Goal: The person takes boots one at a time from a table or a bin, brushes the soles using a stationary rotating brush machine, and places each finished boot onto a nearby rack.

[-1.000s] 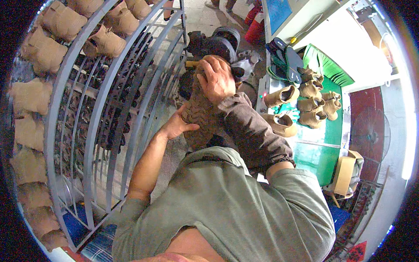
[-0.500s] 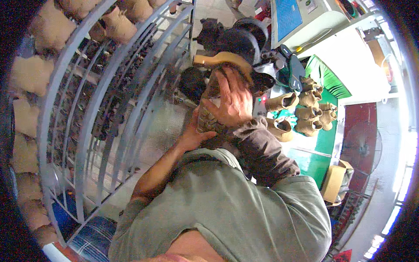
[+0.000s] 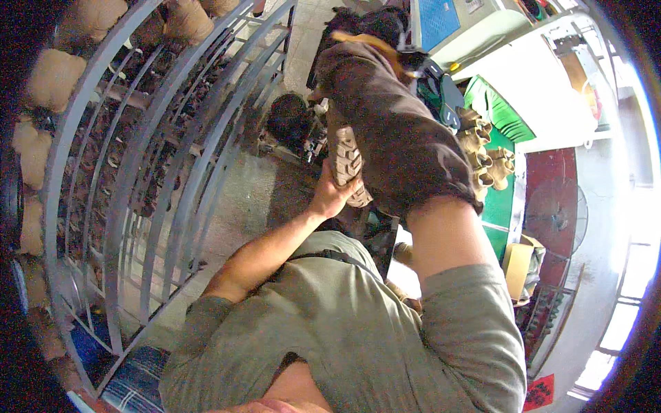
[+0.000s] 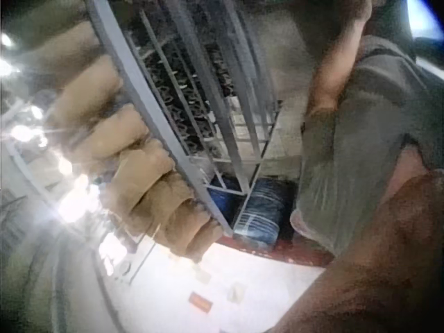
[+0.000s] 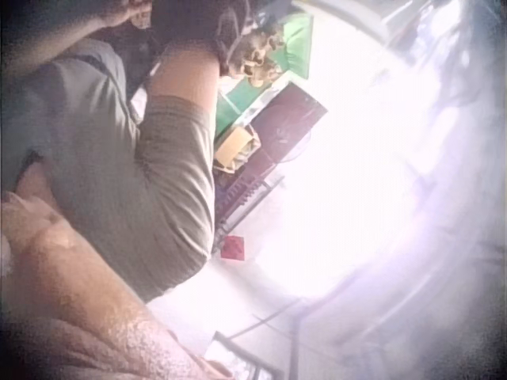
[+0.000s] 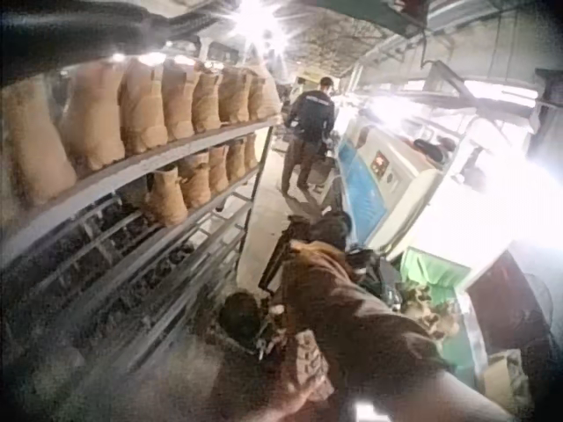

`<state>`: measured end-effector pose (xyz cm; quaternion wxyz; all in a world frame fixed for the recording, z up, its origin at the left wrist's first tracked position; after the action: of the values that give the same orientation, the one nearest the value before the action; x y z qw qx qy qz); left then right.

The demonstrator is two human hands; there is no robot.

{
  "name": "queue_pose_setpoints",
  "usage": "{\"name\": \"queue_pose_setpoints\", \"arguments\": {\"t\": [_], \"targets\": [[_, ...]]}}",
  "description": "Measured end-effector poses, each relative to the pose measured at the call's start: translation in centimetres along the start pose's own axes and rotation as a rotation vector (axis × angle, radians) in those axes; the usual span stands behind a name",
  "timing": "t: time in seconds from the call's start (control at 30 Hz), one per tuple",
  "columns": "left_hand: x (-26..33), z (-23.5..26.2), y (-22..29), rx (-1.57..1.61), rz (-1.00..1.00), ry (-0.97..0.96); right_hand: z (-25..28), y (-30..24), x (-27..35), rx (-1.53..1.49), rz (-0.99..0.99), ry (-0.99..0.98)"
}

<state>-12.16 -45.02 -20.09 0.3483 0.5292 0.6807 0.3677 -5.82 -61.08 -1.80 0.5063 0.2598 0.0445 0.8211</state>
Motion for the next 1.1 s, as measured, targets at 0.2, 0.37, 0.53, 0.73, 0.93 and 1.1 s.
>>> {"name": "queue_pose_setpoints", "arguments": {"t": [0.2,0.37,0.53,0.73,0.93,1.1], "targets": [[3.0,0.2,-1.0,-0.035,0.104,-0.084,-3.4,-2.5,6.6,-0.275,0.379,0.498],[5.9,4.5,-1.5,-0.852,0.250,-0.254,-13.1,4.1,13.4,-0.516,0.175,0.312],[3.0,4.8,-2.8,-0.725,0.450,-0.504,-30.7,10.0,14.6,-1.033,0.013,0.048],[-9.3,-2.3,-4.9,0.838,0.533,0.280,-39.5,11.1,12.5,-1.191,-0.033,0.145],[-13.4,-7.1,-6.2,0.916,0.274,0.394,-38.1,9.3,9.8,-1.481,0.285,0.192],[-7.2,-8.7,4.1,0.731,0.292,0.129,-33.9,6.5,6.7,-1.788,0.565,0.276]]}}
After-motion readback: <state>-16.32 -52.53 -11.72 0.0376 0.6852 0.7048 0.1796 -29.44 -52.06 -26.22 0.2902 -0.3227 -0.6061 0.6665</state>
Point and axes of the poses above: each hand's wrist, its own x-axis away from the middle knuckle, its own z-axis out of the back of the hand, y = z × x, the point moved 9 cm from there along -x, towards the middle knuckle, and after that the axes turned 3 degrees about x, right-handed, at the moved point
